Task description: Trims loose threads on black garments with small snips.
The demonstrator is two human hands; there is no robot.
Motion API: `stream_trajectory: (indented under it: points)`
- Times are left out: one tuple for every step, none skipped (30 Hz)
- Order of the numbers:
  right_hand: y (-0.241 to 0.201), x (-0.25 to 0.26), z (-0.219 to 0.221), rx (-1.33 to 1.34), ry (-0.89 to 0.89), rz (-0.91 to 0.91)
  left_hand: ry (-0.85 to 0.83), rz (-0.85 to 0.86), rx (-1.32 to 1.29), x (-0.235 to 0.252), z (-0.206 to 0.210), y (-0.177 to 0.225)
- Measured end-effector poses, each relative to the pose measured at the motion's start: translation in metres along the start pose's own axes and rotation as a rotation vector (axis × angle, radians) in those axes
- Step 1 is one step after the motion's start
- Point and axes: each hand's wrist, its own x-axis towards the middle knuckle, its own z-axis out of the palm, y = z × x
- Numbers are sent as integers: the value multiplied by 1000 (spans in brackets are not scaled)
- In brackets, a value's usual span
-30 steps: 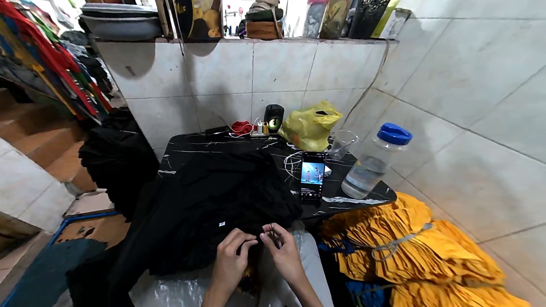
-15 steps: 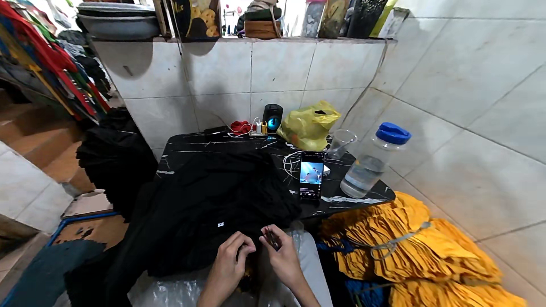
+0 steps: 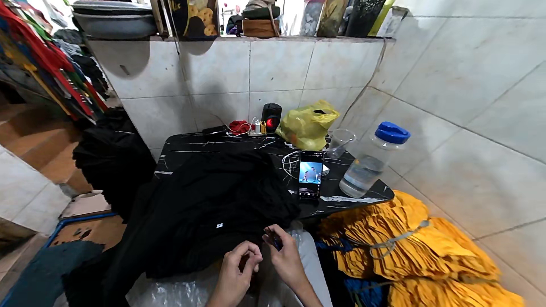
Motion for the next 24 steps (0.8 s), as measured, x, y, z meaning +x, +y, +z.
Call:
stream_trajectory:
  points:
    - [1, 0, -1, 0, 0, 3, 18, 12, 42, -1, 0, -1]
    - [1, 1, -1, 16, -8, 12, 50, 27, 75, -1, -1, -2]
    - [2, 2, -1, 50, -15, 17, 87, 43, 89, 0, -2, -2]
    - [3, 3, -1, 94, -19, 16, 118, 64, 88, 1, -4, -2]
    - [2, 4, -2, 145, -30, 24, 134, 91, 83, 4, -6, -1]
    - [0, 4, -3, 205, -45, 43, 142, 114, 70, 7, -7, 0]
    - [-4, 4, -5, 283, -65, 82, 149, 128, 54, 8, -9, 1]
    - [-7, 4, -6, 379, -83, 141, 159, 132, 39, 10, -9, 2]
    - [-9, 4, -6, 484, -92, 221, 172, 131, 23, 12, -9, 3]
    - [-10, 4, -7, 580, -107, 300, 192, 132, 11, 14, -8, 3]
    - [-9, 3, -7, 651, -130, 358, 217, 133, 20, 16, -7, 1]
    - [-8, 2, -7, 694, -149, 394, 239, 133, 52, 18, -7, -1]
    - [-8, 2, -7, 714, -157, 412, 250, 133, 103, 19, -6, -3]
    - [-8, 1, -6, 720, -158, 420, 252, 135, 170, 20, -6, -4]
    - [-8, 1, -6, 718, -152, 423, 246, 141, 242, 21, -5, -4]
    - [-8, 1, -6, 708, -148, 418, 240, 156, 315, 22, -4, -5]
    - [-7, 1, -7, 691, -148, 408, 240, 177, 380, 21, -3, -6]
    - [-6, 1, -7, 671, -147, 391, 249, 209, 421, 21, -1, -8]
    - [-6, 2, -7, 651, -142, 374, 265, 240, 445, 21, 0, -10]
    - [-6, 2, -6, 634, -136, 360, 278, 266, 458, 21, 0, -11]
    - [-6, 3, -6, 618, -129, 346, 288, 287, 466, 22, 1, -11]
    - [-5, 3, -6, 603, -125, 337, 297, 299, 468, 22, 1, -10]
    - [-5, 3, -6, 589, -122, 331, 300, 301, 463, 22, 1, -8]
    - [-4, 3, -6, 578, -122, 326, 295, 294, 461, 22, 1, -6]
